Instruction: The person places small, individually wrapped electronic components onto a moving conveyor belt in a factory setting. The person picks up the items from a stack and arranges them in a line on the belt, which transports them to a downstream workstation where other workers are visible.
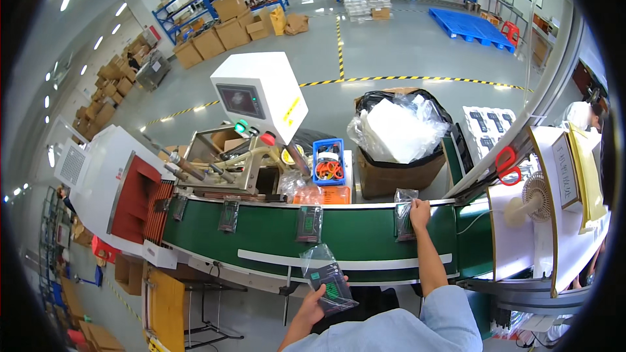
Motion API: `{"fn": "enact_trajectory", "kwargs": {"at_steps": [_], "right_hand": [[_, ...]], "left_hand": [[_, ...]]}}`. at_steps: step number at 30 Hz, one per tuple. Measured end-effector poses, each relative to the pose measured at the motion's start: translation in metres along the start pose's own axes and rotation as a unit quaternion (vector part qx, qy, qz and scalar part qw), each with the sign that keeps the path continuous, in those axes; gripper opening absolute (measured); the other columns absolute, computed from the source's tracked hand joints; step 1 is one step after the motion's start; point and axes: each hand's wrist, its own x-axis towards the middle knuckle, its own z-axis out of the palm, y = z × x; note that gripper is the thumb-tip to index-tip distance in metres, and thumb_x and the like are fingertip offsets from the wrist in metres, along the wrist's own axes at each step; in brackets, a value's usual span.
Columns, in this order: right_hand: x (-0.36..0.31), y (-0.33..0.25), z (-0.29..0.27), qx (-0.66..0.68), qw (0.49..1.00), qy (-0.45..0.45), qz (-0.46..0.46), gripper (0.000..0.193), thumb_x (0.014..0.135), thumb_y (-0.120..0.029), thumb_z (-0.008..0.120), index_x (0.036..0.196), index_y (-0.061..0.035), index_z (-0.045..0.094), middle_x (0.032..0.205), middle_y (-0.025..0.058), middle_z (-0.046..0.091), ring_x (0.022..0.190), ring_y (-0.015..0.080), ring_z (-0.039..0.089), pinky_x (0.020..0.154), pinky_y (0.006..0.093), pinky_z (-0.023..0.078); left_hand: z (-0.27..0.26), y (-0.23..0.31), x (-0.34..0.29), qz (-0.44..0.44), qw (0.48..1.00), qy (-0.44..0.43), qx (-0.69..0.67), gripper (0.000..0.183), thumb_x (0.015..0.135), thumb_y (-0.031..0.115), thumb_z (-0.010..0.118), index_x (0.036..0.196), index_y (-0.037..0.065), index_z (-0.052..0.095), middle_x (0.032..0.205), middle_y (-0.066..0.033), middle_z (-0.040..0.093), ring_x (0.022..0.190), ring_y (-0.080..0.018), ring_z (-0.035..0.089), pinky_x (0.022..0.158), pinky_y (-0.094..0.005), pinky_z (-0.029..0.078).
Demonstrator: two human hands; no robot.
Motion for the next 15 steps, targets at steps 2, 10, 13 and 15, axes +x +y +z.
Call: {"fn": "enact_trajectory", "kwargs": {"at_steps": [2, 10, 13, 15], "right_hand": [[-0.001, -0.001, -0.001, -0.008, 0.999, -0.033, 0.034, 0.027, 0.081, -0.031, 0.055, 0.091, -0.0068, 0.064, 0.098, 0.0213, 0.053, 0.089, 0.0361, 0.054, 0.076, 0.0435, 0.043], [-0.043, -0.051, -0.034, 0.073, 0.969, -0.212, -0.104, 0.044, 0.083, -0.035, 0.055, 0.106, 0.0026, 0.054, 0.093, 0.0155, 0.057, 0.085, 0.0259, 0.057, 0.074, 0.0360, 0.046], [-0.105, -0.122, -0.084, 0.293, 0.739, -0.599, -0.098, 0.041, 0.087, -0.033, 0.052, 0.109, 0.0017, 0.055, 0.092, 0.0074, 0.060, 0.081, 0.0132, 0.056, 0.069, 0.0265, 0.045], [-0.135, -0.149, -0.105, 0.271, 0.691, -0.607, -0.283, 0.032, 0.086, -0.028, 0.056, 0.104, -0.0019, 0.061, 0.085, 0.0050, 0.063, 0.076, 0.0132, 0.058, 0.067, 0.0263, 0.045]], "left_hand": [[0.002, 0.000, -0.003, 0.004, 1.000, 0.000, -0.010, 0.051, 0.090, 0.025, 0.046, 0.130, -0.002, 0.030, 0.129, -0.0172, 0.041, 0.119, -0.0300, 0.042, 0.098, -0.0446, 0.035], [-0.017, 0.001, -0.006, -0.062, 0.967, 0.082, 0.234, 0.038, 0.086, 0.023, 0.057, 0.115, -0.002, 0.052, 0.104, -0.0072, 0.059, 0.099, -0.0140, 0.052, 0.087, -0.0307, 0.042], [-0.022, 0.006, -0.007, -0.064, 0.905, 0.045, 0.418, 0.040, 0.085, 0.025, 0.059, 0.115, -0.001, 0.052, 0.104, -0.0069, 0.058, 0.095, -0.0130, 0.052, 0.085, -0.0278, 0.042], [-0.029, 0.003, -0.005, -0.048, 0.892, -0.004, 0.450, 0.042, 0.085, 0.026, 0.059, 0.117, 0.001, 0.051, 0.103, -0.0059, 0.058, 0.093, -0.0120, 0.051, 0.083, -0.0264, 0.041]]}}
